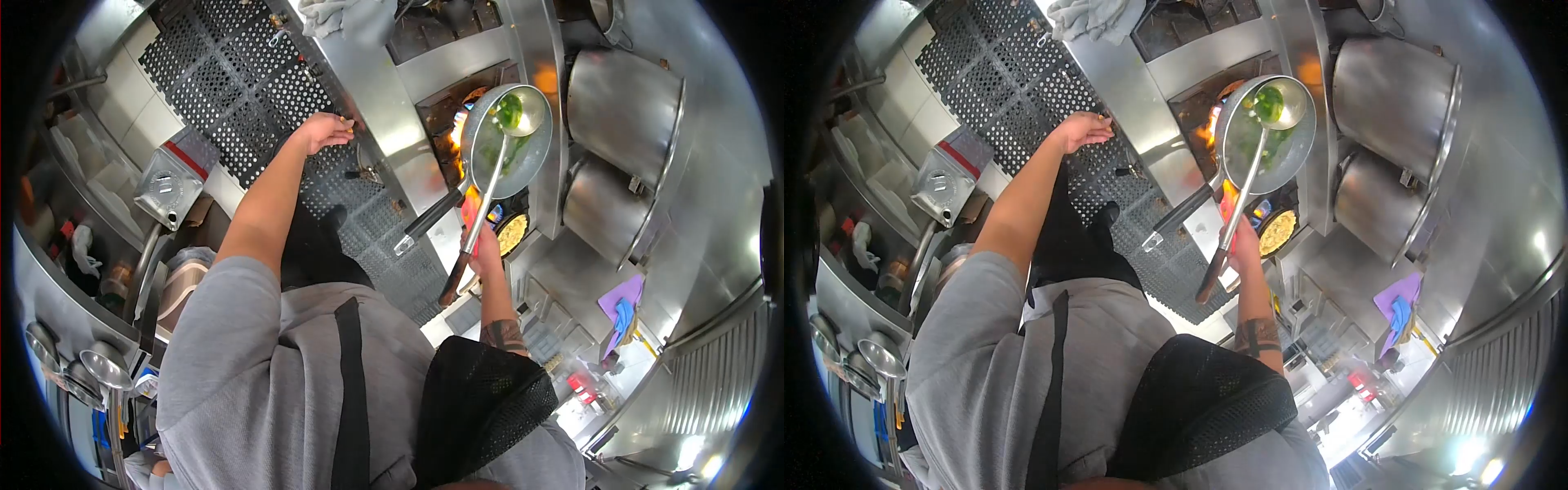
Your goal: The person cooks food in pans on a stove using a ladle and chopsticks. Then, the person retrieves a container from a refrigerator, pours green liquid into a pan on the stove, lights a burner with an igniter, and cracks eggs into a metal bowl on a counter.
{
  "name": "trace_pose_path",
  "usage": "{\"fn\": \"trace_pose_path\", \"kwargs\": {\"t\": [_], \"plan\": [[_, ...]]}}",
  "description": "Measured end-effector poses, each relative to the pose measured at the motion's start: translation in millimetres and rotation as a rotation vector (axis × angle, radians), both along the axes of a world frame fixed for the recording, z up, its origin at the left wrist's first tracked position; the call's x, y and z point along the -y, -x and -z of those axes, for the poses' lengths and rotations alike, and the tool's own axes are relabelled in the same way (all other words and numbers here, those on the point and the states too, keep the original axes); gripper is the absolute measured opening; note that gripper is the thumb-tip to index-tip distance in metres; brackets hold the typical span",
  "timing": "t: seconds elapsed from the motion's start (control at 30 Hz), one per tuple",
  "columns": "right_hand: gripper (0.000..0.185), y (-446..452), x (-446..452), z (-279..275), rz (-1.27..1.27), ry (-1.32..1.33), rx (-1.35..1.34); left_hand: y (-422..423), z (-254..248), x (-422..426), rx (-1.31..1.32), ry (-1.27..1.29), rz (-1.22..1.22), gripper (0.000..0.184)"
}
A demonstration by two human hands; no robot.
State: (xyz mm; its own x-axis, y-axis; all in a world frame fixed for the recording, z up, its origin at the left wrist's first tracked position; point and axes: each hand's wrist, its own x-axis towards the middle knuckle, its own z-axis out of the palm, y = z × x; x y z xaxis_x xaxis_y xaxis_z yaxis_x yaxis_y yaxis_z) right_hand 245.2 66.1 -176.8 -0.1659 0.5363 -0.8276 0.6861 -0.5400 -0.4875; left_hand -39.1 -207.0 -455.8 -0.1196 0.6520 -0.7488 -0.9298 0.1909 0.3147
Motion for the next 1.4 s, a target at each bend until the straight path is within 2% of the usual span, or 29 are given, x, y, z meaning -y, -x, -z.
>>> {"fn": "trace_pose_path", "kwargs": {"t": [0.07,0.13,0.2,0.27,0.33,0.37,0.43,0.6,0.67,0.73,0.8,0.87,0.9,0.93,0.97,1.0,1.07,1.1,1.13,1.17,1.2,1.23,1.27,1.33,1.4], "plan": [[0.027,-31,6,-8,0.085,0.083,-0.056,-4,3,-3,-0.049,0.01,-0.011,0.03],[0.034,-59,36,-35,0.294,0.271,-0.174,-9,10,-5,-0.124,0.039,-0.035,0.024],[0.035,-116,58,-49,0.335,0.449,-0.214,-14,15,-5,-0.132,0.04,-0.065,0.024],[0.037,-141,86,-66,0.334,0.465,-0.211,-18,17,-7,-0.148,0.046,-0.102,0.024],[0.042,-171,95,-67,0.521,0.557,-0.038,-19,12,-7,-0.153,0.056,-0.115,0.025],[0.042,-180,96,-68,0.521,0.558,-0.04,-20,10,-6,-0.158,0.068,-0.126,0.025],[0.044,-189,100,-70,0.355,0.62,-0.024,-19,10,-5,-0.166,0.063,-0.112,0.027],[0.041,-201,104,-48,0.253,0.62,-0.01,-21,9,-5,-0.223,0.088,-0.067,0.029],[0.04,-203,107,-37,0.201,0.634,-0.024,-25,4,-5,-0.254,0.098,-0.164,0.031],[0.038,-202,113,-35,0.108,0.46,0.079,-37,3,-5,-0.272,0.136,-0.192,0.033],[0.037,-207,117,-30,0.029,0.465,0.035,-55,15,9,-0.422,0.234,-0.069,0.041],[0.036,-217,112,-11,-0.164,0.428,-0.022,-84,20,29,-0.855,0.392,0.35,0.039],[0.036,-226,110,5,-0.266,0.371,-0.042,-114,33,38,-1.222,0.488,0.475,0.044],[0.038,-232,111,20,-0.316,0.318,-0.021,-141,-19,59,-1.322,0.488,0.581,0.043],[0.04,-233,111,31,-0.454,0.317,-0.063,-166,12,73,-1.75,0.145,0.85,0.039],[0.043,-228,113,41,-0.594,0.308,-0.115,-204,-44,85,-1.595,0.292,0.864,0.029],[0.046,-217,129,45,-0.781,0.293,-0.236,-280,-47,119,-0.656,-0.257,0.31,0.029],[0.05,-210,148,44,-0.907,0.236,-0.304,-319,-144,133,-0.574,-0.074,0.385,0.033],[0.05,-201,171,40,-0.982,0.278,-0.375,-353,-194,143,-0.513,-0.1,0.447,0.045],[0.054,-197,192,33,-1.061,0.275,-0.473,-391,-215,158,-0.463,-0.174,0.313,0.068],[0.058,-190,212,21,-1.135,0.268,-0.565,-422,-260,173,-0.62,-0.113,0.282,0.091],[0.062,-184,239,-3,-1.209,0.367,-0.63,-444,-304,188,-0.672,-0.07,0.173,0.1],[0.066,-184,271,-26,-1.274,0.459,-0.679,-464,-338,205,-0.769,0.001,0.028,0.096],[0.066,-191,319,-44,-1.221,0.767,-0.714,-495,-378,233,-0.818,0.228,-0.178,0.079],[0.066,-192,362,-84,-1.336,0.918,-0.619,-524,-376,266,-0.788,0.291,-0.479,0.065]]}}
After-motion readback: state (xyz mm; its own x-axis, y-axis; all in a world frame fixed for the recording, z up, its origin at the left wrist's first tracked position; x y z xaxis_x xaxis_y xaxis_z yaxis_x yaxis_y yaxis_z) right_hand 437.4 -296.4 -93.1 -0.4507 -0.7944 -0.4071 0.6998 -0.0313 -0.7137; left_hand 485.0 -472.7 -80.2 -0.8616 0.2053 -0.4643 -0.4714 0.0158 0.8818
